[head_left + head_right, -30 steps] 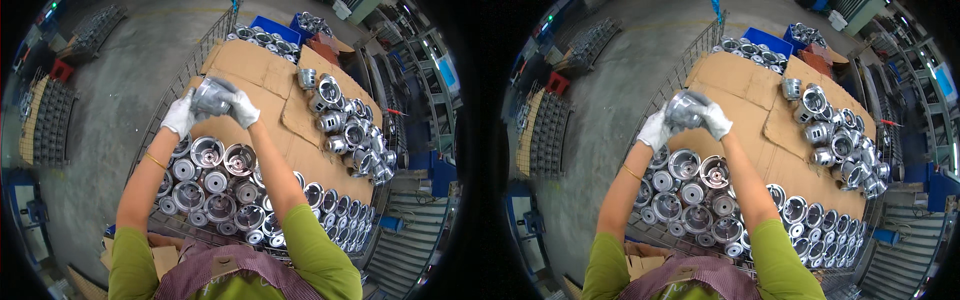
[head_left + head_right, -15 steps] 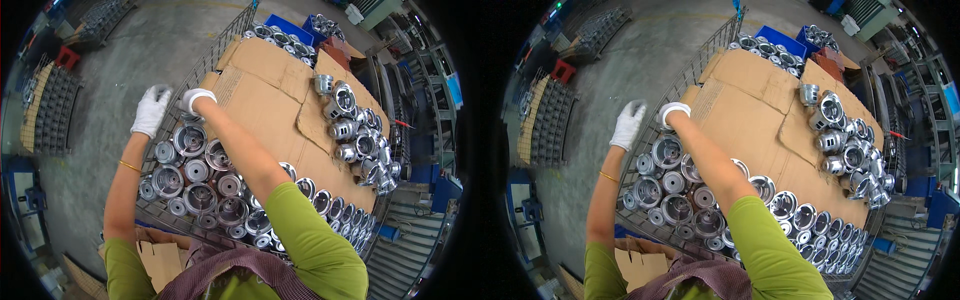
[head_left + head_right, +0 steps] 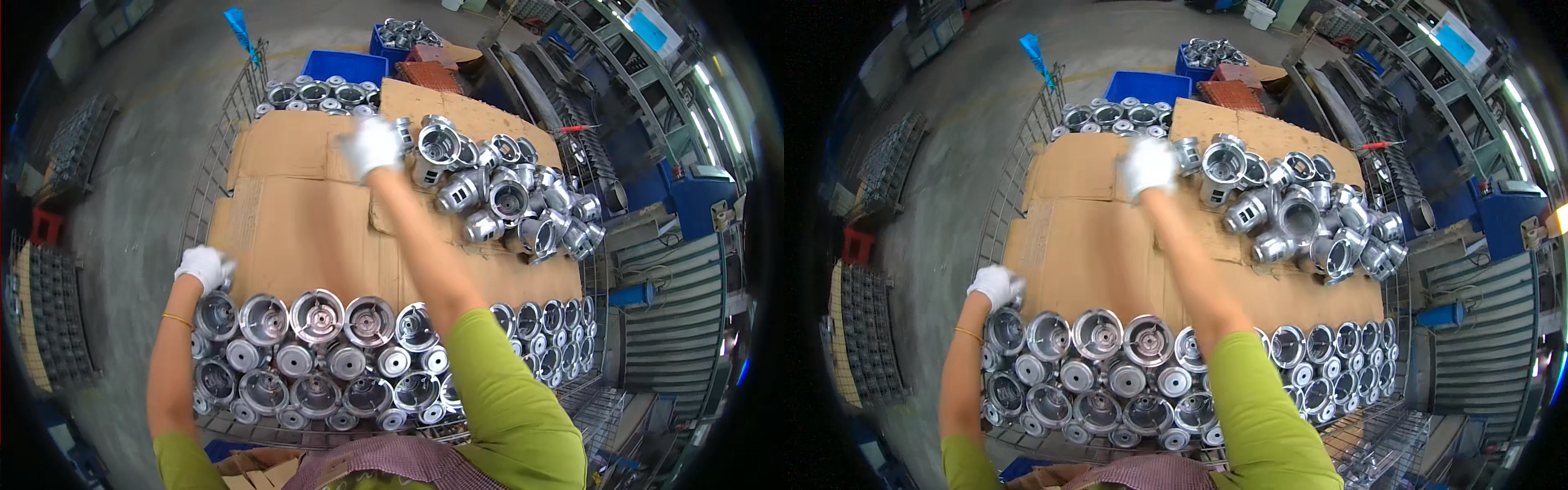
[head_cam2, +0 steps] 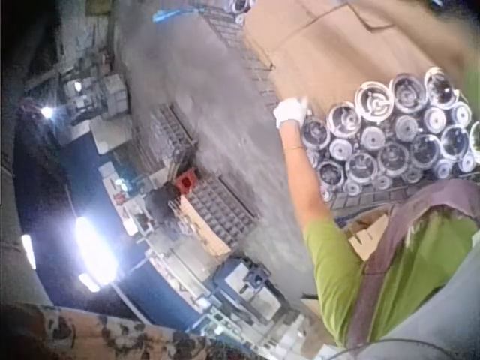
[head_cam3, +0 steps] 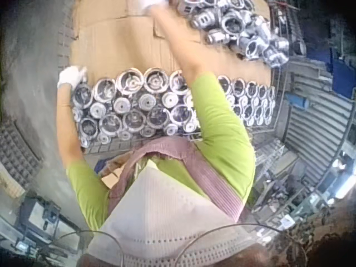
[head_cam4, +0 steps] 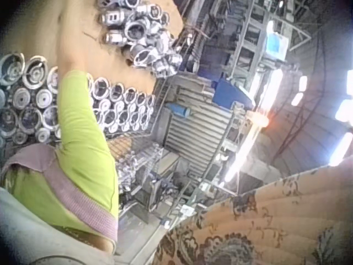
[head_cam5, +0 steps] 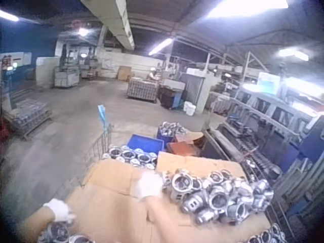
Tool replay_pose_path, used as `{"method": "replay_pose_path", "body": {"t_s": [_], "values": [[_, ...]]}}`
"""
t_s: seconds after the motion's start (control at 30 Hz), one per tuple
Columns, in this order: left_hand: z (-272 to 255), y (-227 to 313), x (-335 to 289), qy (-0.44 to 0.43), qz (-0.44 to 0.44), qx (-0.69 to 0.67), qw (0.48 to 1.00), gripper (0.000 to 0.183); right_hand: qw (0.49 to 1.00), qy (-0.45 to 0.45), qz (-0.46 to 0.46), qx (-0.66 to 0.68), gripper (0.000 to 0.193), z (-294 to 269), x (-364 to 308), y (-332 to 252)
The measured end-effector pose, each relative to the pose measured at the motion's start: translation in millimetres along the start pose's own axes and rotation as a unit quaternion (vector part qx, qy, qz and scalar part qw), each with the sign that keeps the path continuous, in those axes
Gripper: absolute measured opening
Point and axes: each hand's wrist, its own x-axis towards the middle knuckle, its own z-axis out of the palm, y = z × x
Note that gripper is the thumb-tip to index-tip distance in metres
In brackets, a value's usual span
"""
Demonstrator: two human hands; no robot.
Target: The person arranges metal components in rows on a cardboard layer inside a wire container, covers the layer with cardboard sheets, and places more metal components on top of the cardboard.
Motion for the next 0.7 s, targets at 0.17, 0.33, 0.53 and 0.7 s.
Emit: {"method": "replay_pose_path", "body": {"t_s": [0.17, 0.33, 0.53, 0.7], "values": [[-39, 33, 27, 0.024, 0.034, 0.036, 0.999, 0.051, 0.989, -0.077, 0.049, -0.114, 0.038, -61, 21, 133], [-110, 160, 120, 0.219, 0.190, -0.200, 0.936, 0.063, 0.979, -0.042, -0.057, -0.193, 0.020, -8, -29, 176], [-149, 289, 231, 0.223, 0.147, -0.481, 0.835, 0.060, 0.990, 0.080, -0.039, -0.112, 0.014, -14, -44, 187], [-111, 293, 228, 0.342, 0.199, -0.411, 0.821, 0.042, 0.981, 0.179, -0.043, -0.053, 0.011, -30, -33, 195]]}}
